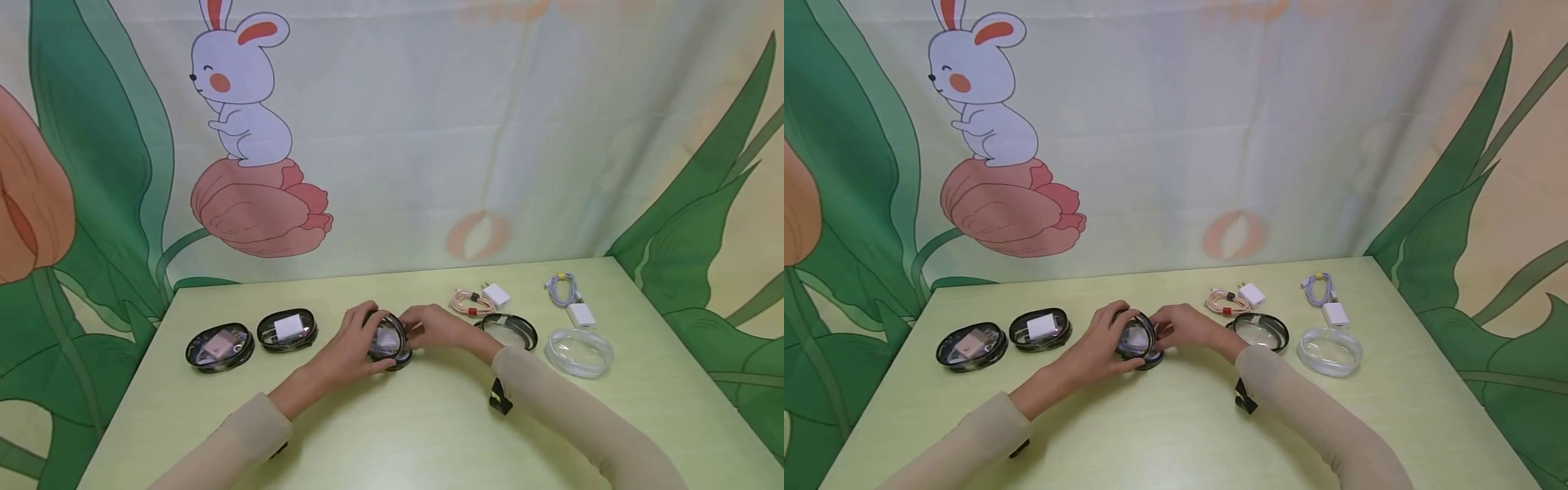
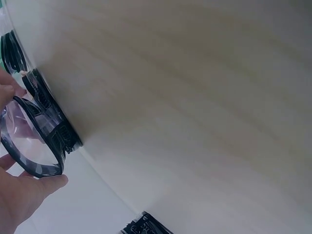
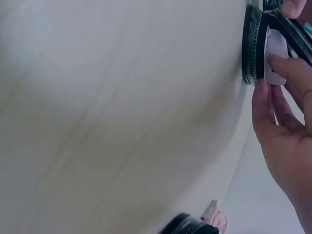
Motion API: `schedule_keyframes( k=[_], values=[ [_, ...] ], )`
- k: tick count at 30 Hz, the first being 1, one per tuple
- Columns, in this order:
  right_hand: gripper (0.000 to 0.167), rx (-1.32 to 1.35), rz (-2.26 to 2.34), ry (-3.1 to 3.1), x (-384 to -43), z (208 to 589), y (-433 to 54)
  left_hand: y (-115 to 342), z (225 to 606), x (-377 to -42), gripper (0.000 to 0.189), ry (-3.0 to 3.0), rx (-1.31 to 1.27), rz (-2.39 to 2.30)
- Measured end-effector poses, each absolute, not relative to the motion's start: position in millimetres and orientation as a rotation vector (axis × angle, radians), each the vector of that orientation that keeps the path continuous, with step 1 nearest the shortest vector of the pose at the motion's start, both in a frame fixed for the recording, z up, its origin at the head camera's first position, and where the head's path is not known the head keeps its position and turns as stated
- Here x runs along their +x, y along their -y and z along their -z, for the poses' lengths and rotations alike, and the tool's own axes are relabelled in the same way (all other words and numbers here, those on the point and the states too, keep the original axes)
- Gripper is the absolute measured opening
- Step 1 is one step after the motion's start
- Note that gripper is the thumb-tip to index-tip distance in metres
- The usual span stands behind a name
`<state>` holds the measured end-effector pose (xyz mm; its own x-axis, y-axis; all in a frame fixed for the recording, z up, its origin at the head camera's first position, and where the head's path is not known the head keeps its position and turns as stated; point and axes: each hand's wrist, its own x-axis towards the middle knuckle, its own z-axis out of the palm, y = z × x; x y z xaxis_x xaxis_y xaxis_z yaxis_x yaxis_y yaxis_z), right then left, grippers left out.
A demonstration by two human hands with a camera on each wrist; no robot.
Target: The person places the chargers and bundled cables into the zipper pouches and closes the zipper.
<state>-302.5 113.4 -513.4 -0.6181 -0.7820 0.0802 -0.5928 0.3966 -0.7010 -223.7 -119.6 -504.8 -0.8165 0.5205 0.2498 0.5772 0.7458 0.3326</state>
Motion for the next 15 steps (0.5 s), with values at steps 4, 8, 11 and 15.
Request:
schedule_keyframes(
  k=[4,8,11,15],
  values=[
    [0.029,-1.213,1.03,-2.454,-301.3,514.5,-109.0,119.4,504.5,-224.7,0.079,2.804,-0.896,0.582],
    [0.031,-1.148,1.004,-2.497,-298.9,513.6,-105.1,119.1,503.4,-224.0,0.08,2.807,-0.906,0.57],
    [0.035,-1.069,1.019,-2.486,-298.1,510.6,-105.3,118.6,502.3,-223.4,0.082,2.806,-0.909,0.58],
    [0.039,-0.998,1.063,-2.465,-299.9,507.4,-109.1,118.0,501.7,-224.0,0.082,2.802,-0.931,0.591]
  ],
)
